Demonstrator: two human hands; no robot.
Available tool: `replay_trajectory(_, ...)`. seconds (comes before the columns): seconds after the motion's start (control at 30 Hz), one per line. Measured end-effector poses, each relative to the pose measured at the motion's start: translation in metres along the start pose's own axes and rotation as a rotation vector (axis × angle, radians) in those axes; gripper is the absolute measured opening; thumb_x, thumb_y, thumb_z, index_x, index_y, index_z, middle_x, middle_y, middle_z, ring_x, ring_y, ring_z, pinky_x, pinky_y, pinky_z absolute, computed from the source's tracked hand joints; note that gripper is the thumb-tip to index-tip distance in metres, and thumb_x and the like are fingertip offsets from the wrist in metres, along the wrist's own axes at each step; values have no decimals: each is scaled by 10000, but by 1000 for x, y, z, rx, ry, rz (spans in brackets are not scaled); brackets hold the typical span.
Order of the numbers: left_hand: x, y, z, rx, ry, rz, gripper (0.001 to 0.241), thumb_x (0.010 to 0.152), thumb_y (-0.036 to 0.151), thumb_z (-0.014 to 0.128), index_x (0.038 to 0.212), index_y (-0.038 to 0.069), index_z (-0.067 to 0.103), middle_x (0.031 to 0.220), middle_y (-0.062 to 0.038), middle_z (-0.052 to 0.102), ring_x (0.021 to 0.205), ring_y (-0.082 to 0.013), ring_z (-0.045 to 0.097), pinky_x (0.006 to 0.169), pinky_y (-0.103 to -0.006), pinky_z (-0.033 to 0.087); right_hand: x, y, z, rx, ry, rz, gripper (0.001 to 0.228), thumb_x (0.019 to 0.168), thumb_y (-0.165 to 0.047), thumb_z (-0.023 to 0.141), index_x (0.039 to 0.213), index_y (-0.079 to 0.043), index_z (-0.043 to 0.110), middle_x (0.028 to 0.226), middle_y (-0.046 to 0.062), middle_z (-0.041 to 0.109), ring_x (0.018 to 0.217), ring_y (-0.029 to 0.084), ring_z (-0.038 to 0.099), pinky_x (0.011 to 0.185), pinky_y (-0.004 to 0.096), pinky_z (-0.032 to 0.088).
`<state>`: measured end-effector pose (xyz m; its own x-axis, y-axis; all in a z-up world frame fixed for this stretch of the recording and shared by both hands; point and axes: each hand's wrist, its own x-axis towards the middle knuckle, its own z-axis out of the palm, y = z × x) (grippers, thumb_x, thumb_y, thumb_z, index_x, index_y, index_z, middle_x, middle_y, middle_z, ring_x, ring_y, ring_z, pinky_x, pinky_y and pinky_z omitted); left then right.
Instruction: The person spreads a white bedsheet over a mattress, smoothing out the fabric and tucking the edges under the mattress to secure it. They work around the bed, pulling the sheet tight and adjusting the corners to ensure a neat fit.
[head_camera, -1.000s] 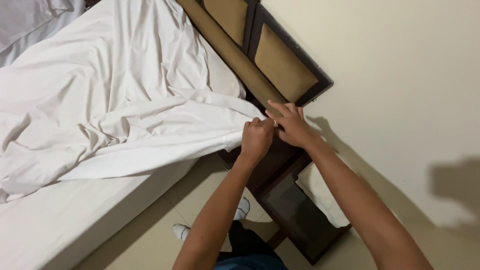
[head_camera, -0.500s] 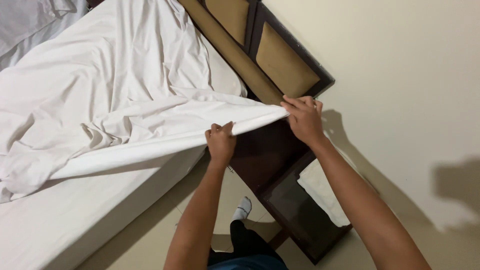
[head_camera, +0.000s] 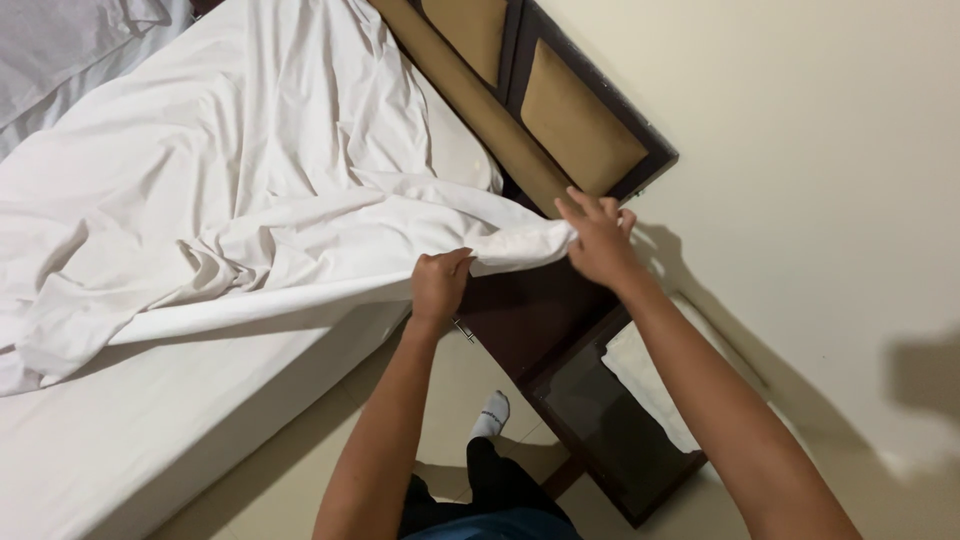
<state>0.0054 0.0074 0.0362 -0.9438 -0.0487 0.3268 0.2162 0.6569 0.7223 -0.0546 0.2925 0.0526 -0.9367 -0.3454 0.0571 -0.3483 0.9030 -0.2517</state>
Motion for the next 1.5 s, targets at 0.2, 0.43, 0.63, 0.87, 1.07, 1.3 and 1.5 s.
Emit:
replay_trajectory(0.2,16,36,27,-77,-29,100,89,852,90,768,919,35,792,756,-199,714,677,-367,701,671,-422,550,-5,-64,-15,149,-17,-172,857,667,-363,850,1426,-92,559,1524,107,424,1304,351,374,998,648,157)
replay_trajectory(0.43,22,55,54,-111,-55,125,89,882,103,751,940,43,780,773,-185,722,678,-353,705,669,-430,547,-7,-37,0,81,162,-126,213,940,-128,721,1120,-193,814,1484,12,590,1305,257,474,1066,559,207)
replay_trajectory(0.63,18,37,38,-24,1,191,152,844,70,745,989,53,787,806,-147,745,761,-332,705,739,-453,494,-8,-4,-30,16,263,-59,208,919,-111,728,1032,-249,836,1434,-36,630,1262,268,479,1070,542,211)
replay_trajectory(0.87,11,22,28,10,4,64,127,889,76,750,1006,65,795,805,-167,740,717,-347,708,706,-449,532,-14,15,-30,-10,285,37,253,890,-90,738,1100,-205,818,1503,7,604,1283,273,480,1076,517,240)
replay_trajectory(1.07,4,39,36,-72,0,48,145,884,95,734,1014,64,791,833,-209,724,753,-389,709,712,-462,569,-20,-34,-25,82,156,-56,584,729,-329,833,1267,-128,731,1501,75,502,1296,334,417,1009,629,211)
replay_trajectory(1.3,5,56,43,-110,-109,66,140,886,84,710,1004,55,780,802,-199,715,750,-399,706,697,-475,552,-24,-53,14,38,164,-130,267,890,-144,739,1137,-212,813,1552,-10,547,1361,232,447,1085,539,208)
replay_trajectory(1.5,-10,50,12,87,66,325,424,881,90,741,1294,43,658,1258,-101,730,1223,-315,663,947,-443,495,-15,-63,-6,69,162,-118,232,870,-124,723,1054,-206,839,1566,33,529,1340,284,437,1068,526,191)
